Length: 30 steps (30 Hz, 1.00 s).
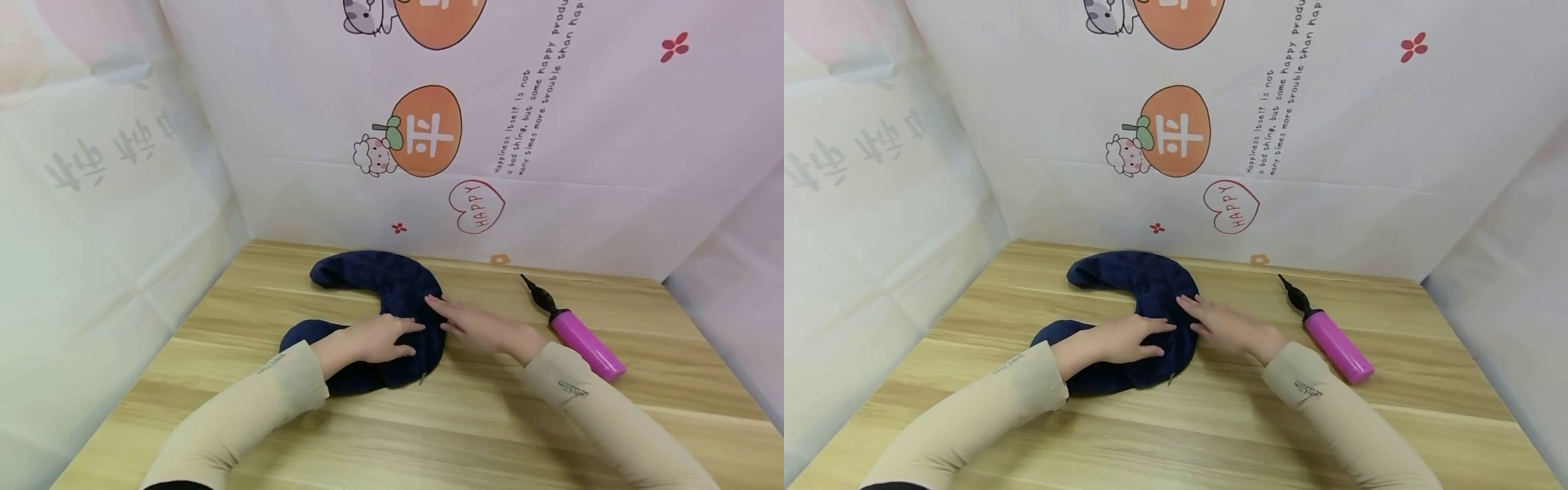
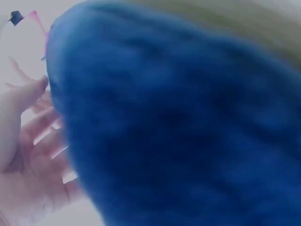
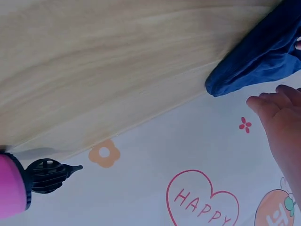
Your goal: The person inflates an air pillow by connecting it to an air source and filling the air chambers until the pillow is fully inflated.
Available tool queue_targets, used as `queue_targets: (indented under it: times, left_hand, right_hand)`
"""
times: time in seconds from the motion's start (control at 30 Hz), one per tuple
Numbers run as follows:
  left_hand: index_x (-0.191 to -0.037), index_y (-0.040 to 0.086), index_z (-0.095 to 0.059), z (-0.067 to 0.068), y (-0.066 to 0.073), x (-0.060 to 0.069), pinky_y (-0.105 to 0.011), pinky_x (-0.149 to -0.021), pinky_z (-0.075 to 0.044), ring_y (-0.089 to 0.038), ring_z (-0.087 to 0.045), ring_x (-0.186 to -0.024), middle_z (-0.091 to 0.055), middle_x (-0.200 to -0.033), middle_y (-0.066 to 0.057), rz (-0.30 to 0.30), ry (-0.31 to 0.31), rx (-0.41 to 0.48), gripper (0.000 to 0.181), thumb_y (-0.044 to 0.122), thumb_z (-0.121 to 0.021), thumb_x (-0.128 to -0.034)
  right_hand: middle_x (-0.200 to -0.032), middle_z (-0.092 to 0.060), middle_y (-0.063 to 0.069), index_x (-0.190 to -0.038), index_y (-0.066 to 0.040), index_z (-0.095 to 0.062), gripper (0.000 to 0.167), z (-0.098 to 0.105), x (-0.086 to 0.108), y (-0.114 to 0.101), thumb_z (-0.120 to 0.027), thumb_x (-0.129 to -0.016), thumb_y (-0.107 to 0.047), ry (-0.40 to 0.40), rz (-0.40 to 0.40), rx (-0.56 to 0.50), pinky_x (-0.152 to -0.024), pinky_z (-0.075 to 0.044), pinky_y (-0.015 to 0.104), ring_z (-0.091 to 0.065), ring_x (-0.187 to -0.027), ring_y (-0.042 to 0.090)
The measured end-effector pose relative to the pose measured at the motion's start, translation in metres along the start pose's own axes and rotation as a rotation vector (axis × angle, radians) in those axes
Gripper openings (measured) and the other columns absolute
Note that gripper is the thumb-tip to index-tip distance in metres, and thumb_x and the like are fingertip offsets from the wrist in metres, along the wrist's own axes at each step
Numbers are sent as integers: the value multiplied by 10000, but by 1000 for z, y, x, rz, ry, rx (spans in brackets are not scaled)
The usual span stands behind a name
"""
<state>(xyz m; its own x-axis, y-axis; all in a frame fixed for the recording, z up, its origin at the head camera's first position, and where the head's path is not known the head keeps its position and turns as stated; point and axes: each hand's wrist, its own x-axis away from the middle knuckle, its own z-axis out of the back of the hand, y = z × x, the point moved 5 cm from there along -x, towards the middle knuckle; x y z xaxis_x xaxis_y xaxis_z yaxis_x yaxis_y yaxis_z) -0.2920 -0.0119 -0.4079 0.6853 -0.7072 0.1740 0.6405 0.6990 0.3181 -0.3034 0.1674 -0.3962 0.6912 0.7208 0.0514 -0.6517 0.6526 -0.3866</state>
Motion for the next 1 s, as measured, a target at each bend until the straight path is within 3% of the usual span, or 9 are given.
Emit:
queue_targets:
  times: [0.13, 0.2, 0.23, 0.37, 0.5, 0.63, 0.77, 1.0]
  left_hand:
    - [-1432, 90, -595, 15, 0, 1, -366, -966, -521, -170, -698, -1016, -697, -1262, -78, -35, 123, 172, 430, 229, -658, -1030]
    - [-1381, 70, -636, 19, -1, 2, -366, -927, -540, -193, -708, -987, -717, -1213, -90, -20, 150, 277, 387, 201, -671, -1019]
    - [-1351, 61, -657, 20, -1, 2, -364, -924, -545, -194, -696, -1051, -701, -1260, -89, -10, 161, 328, 362, 193, -674, -1015]
    - [-1278, 33, -700, 21, -3, 4, -327, -836, -563, -194, -712, -979, -726, -1181, -81, 65, 152, 558, 300, 171, -667, -1013]
    - [-1242, 52, -724, 19, -3, 6, -312, -693, -551, -166, -716, -876, -732, -1145, -58, 154, 133, 699, 263, 167, -666, -1013]
    - [-1180, 67, -751, 16, -2, 5, -265, -586, -497, -144, -701, -811, -750, -1025, -20, 197, 114, 699, 217, 163, -690, -996]
    - [-1122, 45, -764, 12, 1, -1, -231, -548, -462, -129, -666, -714, -748, -887, -7, 176, 101, 650, 184, 117, -735, -955]
    - [-1049, 90, -786, 2, 11, -14, -238, -730, -515, -46, -630, -726, -718, -809, 63, 126, 87, 386, 252, 128, -871, -816]
  right_hand:
    - [-1565, -347, 309, -1601, -29, -293, 555, 1, 12, -5, -501, -1098, -134, 11, 12, -23, -1099, -378, 568, -393, -1421, 435]
    - [-1555, -396, 264, -1599, -55, -320, 540, 2, 17, -6, -501, -1101, -163, 30, -1, -40, -1099, -388, 551, -432, -1406, 390]
    - [-1541, -429, 238, -1592, -67, -347, 526, 2, 19, -7, -503, -1102, -179, 47, -9, -51, -1093, -399, 541, -458, -1390, 364]
    - [-1457, -555, 164, -1538, -76, -462, 458, 3, 28, -11, -510, -1101, -202, 123, -25, -126, -1013, -478, 499, -585, -1246, 256]
    - [-1308, -670, 157, -1432, 6, -569, 386, 1, 32, -14, -525, -1093, -174, 191, -2, -249, -914, -545, 416, -667, -1135, 256]
    - [-1178, -719, 196, -1350, 85, -603, 358, -6, 33, -14, -522, -1092, -148, 177, -15, -442, -850, -566, 341, -704, -1040, 334]
    - [-1117, -734, 198, -1312, 102, -620, 338, -16, 32, -12, -508, -1094, -131, 127, -52, -575, -821, -579, 341, -709, -999, 343]
    - [-1079, -741, 187, -1270, 101, -645, 318, -24, 29, -17, -521, -1087, -128, 86, -89, -646, -774, -598, 409, -717, -941, 325]
